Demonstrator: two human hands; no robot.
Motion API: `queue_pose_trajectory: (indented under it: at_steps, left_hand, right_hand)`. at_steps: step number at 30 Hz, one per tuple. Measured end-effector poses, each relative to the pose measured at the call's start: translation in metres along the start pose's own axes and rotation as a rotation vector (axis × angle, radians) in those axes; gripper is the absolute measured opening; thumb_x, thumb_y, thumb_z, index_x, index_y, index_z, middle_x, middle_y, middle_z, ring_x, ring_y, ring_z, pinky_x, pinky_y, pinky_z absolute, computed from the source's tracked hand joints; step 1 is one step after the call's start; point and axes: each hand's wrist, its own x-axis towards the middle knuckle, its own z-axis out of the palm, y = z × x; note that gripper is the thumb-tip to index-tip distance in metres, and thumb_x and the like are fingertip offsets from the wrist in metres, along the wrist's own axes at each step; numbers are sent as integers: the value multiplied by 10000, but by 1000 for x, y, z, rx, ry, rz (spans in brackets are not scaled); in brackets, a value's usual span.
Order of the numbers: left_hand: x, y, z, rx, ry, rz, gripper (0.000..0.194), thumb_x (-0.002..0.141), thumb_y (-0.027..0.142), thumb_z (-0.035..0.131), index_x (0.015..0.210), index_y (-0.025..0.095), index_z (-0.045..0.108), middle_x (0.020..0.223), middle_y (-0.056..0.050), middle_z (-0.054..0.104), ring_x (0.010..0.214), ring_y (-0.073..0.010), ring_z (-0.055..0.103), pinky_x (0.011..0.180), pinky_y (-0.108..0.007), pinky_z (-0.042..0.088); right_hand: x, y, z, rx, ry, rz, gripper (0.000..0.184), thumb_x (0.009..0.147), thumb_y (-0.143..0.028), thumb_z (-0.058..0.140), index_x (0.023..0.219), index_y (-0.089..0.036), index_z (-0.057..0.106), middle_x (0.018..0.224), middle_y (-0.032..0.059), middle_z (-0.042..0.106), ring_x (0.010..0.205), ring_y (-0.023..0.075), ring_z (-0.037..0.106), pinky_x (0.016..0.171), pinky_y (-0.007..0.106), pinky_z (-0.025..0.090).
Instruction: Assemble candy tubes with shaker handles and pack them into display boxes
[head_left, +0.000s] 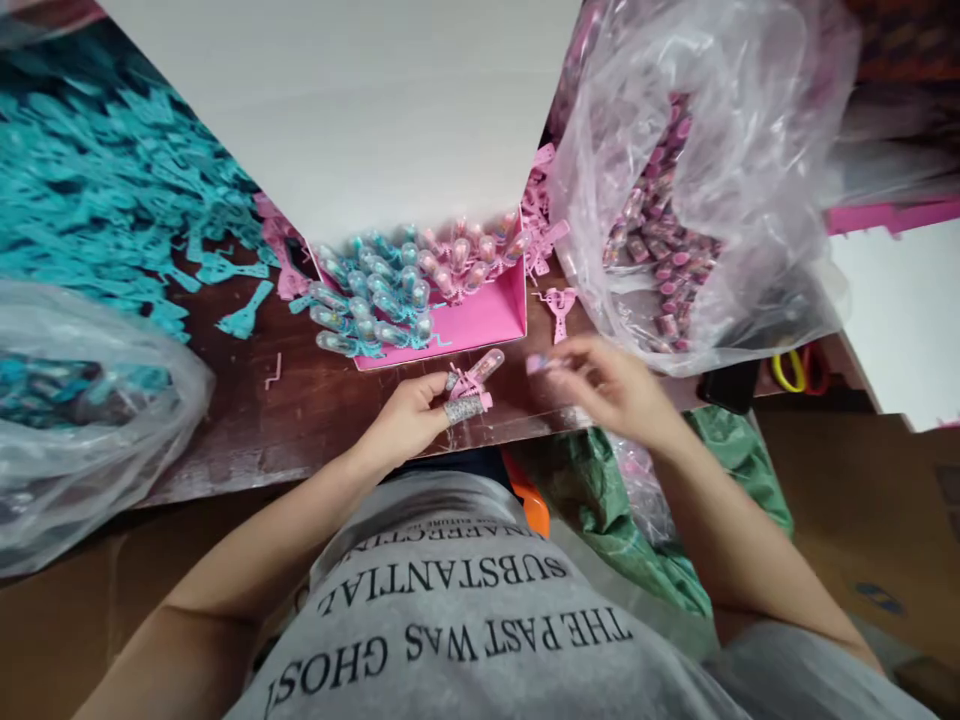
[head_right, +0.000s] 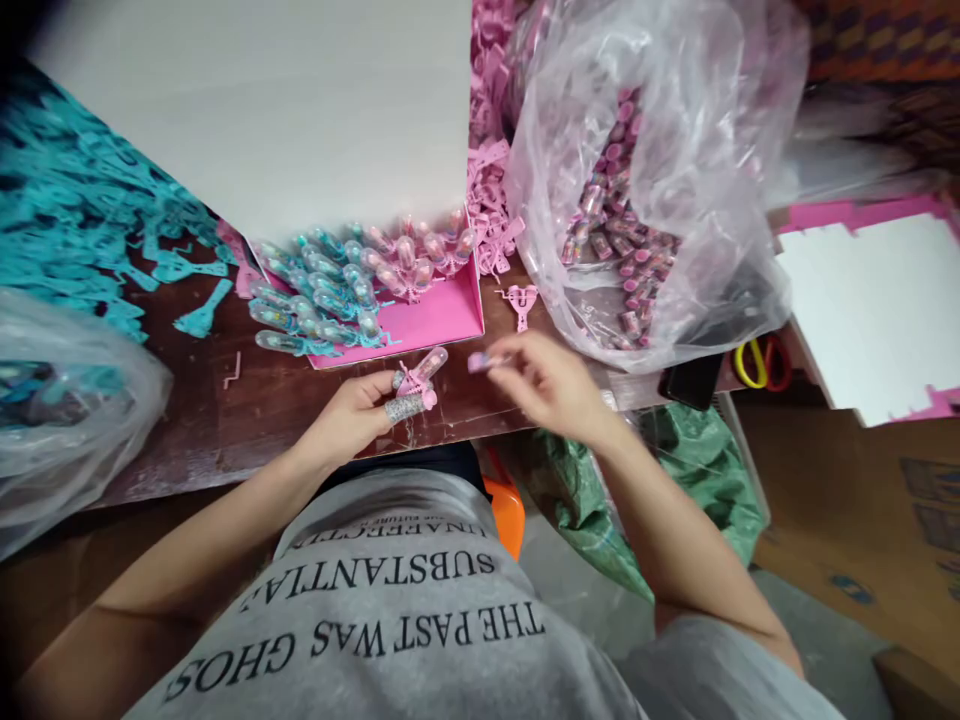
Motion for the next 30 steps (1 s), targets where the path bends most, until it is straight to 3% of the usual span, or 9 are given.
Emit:
queue_pose_trajectory:
  at_steps: [3, 8, 11, 15, 20, 23, 26, 28, 30]
  left_hand:
    - [-2, 3, -3, -47, -24, -5, 266, 815, 405, 864, 990, 208, 832, 921, -4, 783, 794, -131, 630, 843, -273, 545]
    - [-6, 3, -2, 45, -17, 96, 210, 871, 362, 811, 1011, 205, 815, 1025, -31, 803, 929, -186, 691, 922, -318, 565]
    - [-11, 2, -1, 243, 86, 292, 166, 937, 352, 758, 959, 189, 776, 906, -27, 754, 860, -176, 658, 815, -283, 549]
    - [-14, 1, -4, 627, 181, 573, 222, 1033, 319, 621, 893, 188, 734, 928, -52, 726, 839, -171, 647, 728, -268, 509]
    - [-11, 7, -14, 767, 257, 665, 223, 1047, 346, 645, 916, 181, 717, 914, -54, 742, 860, -187, 691, 750, -279, 543]
    - [-14, 11, -13, 833, 300, 755, 186, 1052, 286, 637, 924, 175, 712, 950, -61, 763, 854, -177, 712, 726, -265, 544]
    - [-17, 14, -7, 877, 322, 826, 161, 1061, 270, 623, 977, 178, 725, 1007, -69, 773, 899, -173, 731, 774, -260, 568]
    - [-14, 18, -3, 903, 326, 841, 171, 1067, 284, 613, 992, 181, 728, 998, -67, 773, 902, -175, 733, 797, -263, 576]
    - [-8, 26, -2, 960, 321, 832, 188, 1068, 306, 609, 999, 182, 732, 968, -68, 768, 891, -187, 730, 806, -279, 578]
  right_hand:
    - [2, -30, 22, 130, -143, -157, 199, 1068, -384, 630, 1187, -240, 698, 1034, 38, 793, 838, 156, 729, 767, 289, 586]
    - [0, -32, 40, 94, -98, -203, 186, 1083, -363, 610, 1208, -261, 704, 1090, 42, 808, 960, 179, 757, 860, 323, 602]
    - [-4, -32, 47, 186, -87, -31, 262, 1089, -456, 580, 1152, -242, 718, 988, 35, 813, 840, 166, 756, 756, 303, 591]
    - [-5, -35, 51, 351, -193, 289, 539, 1109, -595, 454, 807, -211, 682, 624, -11, 689, 519, 113, 620, 564, 263, 497]
    - [0, -36, 45, 369, -62, 174, 513, 966, -641, 703, 1261, -224, 667, 987, 54, 780, 701, 153, 685, 586, 280, 525]
    - [5, -36, 41, 300, -19, 174, 404, 999, -622, 668, 1008, -220, 708, 864, 32, 753, 684, 145, 653, 622, 283, 516]
    - [10, -37, 36, 333, -67, 220, 528, 1052, -673, 534, 836, -214, 683, 658, 2, 666, 582, 130, 602, 557, 272, 473]
    - [15, -40, 32, 398, -78, 158, 525, 1015, -717, 570, 1034, -216, 728, 852, 35, 762, 681, 153, 679, 604, 291, 532]
    - [22, -42, 25, 397, -71, 54, 536, 962, -690, 686, 1267, -250, 704, 1148, 65, 791, 903, 200, 751, 776, 348, 609]
